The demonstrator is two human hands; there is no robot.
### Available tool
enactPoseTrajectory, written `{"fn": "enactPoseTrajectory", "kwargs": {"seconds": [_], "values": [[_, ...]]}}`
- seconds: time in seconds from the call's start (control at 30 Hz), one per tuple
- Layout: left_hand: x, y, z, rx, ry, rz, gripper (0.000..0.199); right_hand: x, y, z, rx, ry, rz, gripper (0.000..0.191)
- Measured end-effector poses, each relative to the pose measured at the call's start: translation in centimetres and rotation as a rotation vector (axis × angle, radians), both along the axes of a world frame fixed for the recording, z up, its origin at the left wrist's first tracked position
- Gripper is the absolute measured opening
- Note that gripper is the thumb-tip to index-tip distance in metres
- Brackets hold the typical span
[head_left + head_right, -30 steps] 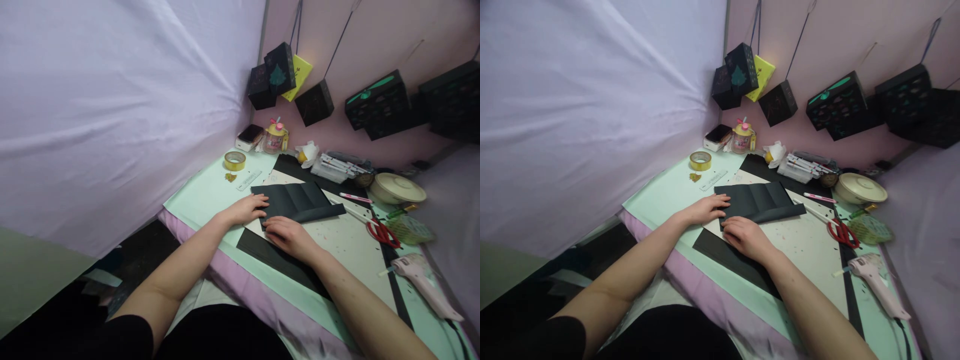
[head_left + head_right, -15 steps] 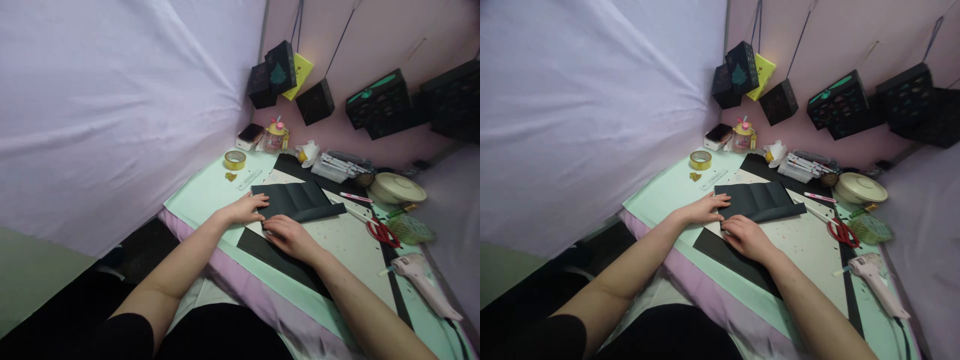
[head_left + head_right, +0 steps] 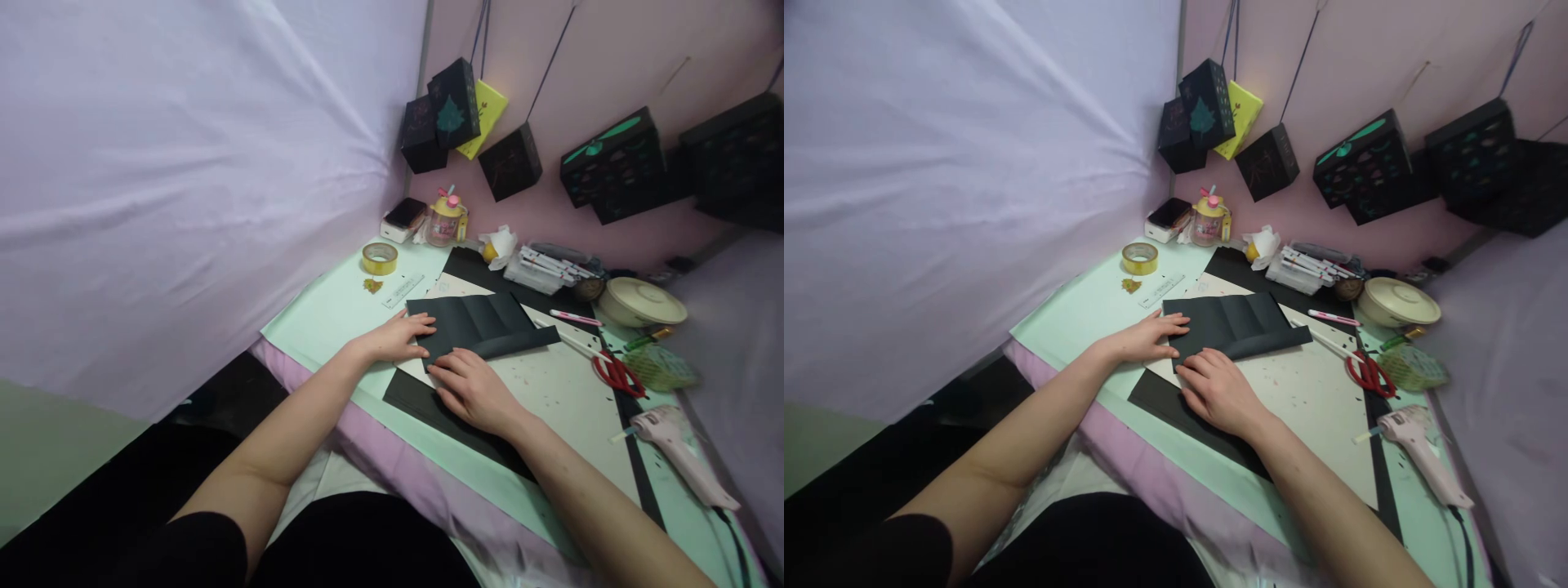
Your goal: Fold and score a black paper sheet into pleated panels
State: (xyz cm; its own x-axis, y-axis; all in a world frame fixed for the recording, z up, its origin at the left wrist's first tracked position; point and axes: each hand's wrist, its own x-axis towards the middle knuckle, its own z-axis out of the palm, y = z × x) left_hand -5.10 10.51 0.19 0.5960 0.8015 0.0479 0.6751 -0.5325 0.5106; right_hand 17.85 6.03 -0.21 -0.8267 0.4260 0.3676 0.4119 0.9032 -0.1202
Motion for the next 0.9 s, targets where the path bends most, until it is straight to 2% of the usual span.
{"fn": "enactPoseTrajectory", "kwargs": {"seconds": [0.3,0.53,0.73,0.9], "values": [[0.0,0.0,0.0,0.002,0.000,0.000,0.052,0.0,-0.6,0.5,0.008,-0.046,-0.031,0.029],[-0.2,0.2,-0.1,-0.023,0.011,-0.010,0.054,-0.4,-2.2,0.4,0.014,-0.149,-0.163,0.036],[0.0,0.0,0.1,-0.037,0.002,0.008,0.051,-0.6,-2.8,0.2,-0.003,-0.134,-0.219,0.036],[0.4,-0.3,0.1,-0.036,0.018,0.039,0.060,-0.6,-2.9,0.2,-0.039,-0.126,-0.222,0.038]]}}
